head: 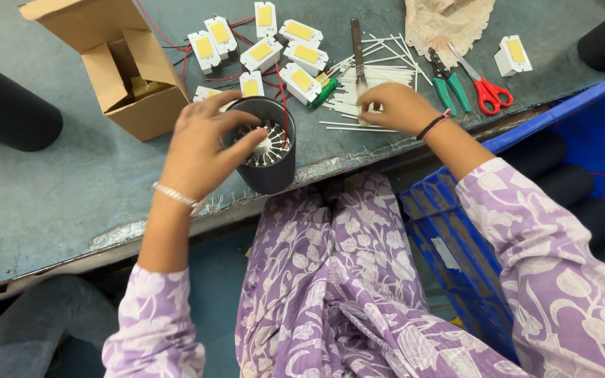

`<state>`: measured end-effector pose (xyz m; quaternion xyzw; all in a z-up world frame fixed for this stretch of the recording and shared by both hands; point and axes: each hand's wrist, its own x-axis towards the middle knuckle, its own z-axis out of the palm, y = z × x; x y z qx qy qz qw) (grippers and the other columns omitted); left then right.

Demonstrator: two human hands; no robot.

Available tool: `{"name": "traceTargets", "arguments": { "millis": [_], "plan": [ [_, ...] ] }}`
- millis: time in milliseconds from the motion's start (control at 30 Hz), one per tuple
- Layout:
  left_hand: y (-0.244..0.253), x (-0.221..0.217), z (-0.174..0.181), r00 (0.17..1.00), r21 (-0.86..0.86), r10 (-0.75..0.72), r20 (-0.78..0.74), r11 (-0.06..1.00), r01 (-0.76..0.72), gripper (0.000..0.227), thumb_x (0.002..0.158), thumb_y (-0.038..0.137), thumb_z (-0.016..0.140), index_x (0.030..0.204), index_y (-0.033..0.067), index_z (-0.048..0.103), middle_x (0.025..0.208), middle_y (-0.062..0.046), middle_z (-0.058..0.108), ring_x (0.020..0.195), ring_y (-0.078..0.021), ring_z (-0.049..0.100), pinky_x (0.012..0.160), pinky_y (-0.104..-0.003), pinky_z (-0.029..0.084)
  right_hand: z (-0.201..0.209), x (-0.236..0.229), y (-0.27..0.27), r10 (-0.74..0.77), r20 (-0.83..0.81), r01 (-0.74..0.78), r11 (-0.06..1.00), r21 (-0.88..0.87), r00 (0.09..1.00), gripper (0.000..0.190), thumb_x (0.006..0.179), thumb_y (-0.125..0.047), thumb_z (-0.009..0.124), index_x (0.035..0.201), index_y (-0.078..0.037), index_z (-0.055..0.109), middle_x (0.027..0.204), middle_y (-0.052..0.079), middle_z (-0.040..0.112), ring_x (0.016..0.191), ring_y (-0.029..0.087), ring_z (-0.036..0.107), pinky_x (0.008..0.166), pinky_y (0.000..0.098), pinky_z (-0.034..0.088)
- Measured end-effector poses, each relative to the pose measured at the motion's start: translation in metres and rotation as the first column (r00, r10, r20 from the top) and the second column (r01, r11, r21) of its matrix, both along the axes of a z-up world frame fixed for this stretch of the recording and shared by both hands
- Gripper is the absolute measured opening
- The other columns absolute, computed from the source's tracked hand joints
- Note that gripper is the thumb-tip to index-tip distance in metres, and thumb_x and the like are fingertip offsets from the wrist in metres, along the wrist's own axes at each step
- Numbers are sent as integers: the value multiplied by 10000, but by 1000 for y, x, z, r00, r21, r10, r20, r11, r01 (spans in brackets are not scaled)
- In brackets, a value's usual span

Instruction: The person assembles LED light fixtures by inserting white zip ties into a black cylindrical housing and securing a white LED driver module to the cylinder using a green screwdriver. The person handles multiple LED modules, zip ties, and tools on a workbench.

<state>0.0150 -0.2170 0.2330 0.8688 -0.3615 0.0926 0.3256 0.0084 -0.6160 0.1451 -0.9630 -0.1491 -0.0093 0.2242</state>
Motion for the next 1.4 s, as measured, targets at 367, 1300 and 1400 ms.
{"name": "traceTargets", "arguments": {
  "millis": [367, 1300, 1400],
  "plan": [
    [-49, 28, -13, 998, -19, -50, -42, 999, 49, 276, 922, 373, 700, 957, 113, 787, 1260, -13, 711, 1187, -266, 637, 994, -435, 456, -2, 16, 5, 141, -27, -144, 977, -159, 990, 555, 725, -340, 831, 1209, -109, 690, 1137, 123, 683, 1020, 361, 654, 847, 452, 520],
    [-46, 20, -16, 1000, -88, 22, 8, 996, -21, 239, 929, 242, 730, 1081, 97, 617, 1073, -76, 732, 1035, -333, 663, 904, -453, 483, -50, 18, -13, 95, 148, -24, 908, -419, 984, 312, 652, -91, 760, 956, -140, 807, 928, 97, 735, 939, 323, 700, 785, 433, 519],
    [-46, 20, -14, 1000, -84, 27, -13, 996, -28, 229, 929, 243, 725, 1065, 98, 611, 1066, -69, 739, 1028, -330, 670, 892, -452, 485, -54, 21, -13, 72, 158, -8, 929, -369, 985, 278, 740, -29, 692, 970, -136, 804, 967, 104, 731, 943, 334, 707, 826, 443, 548]
  ]
}}
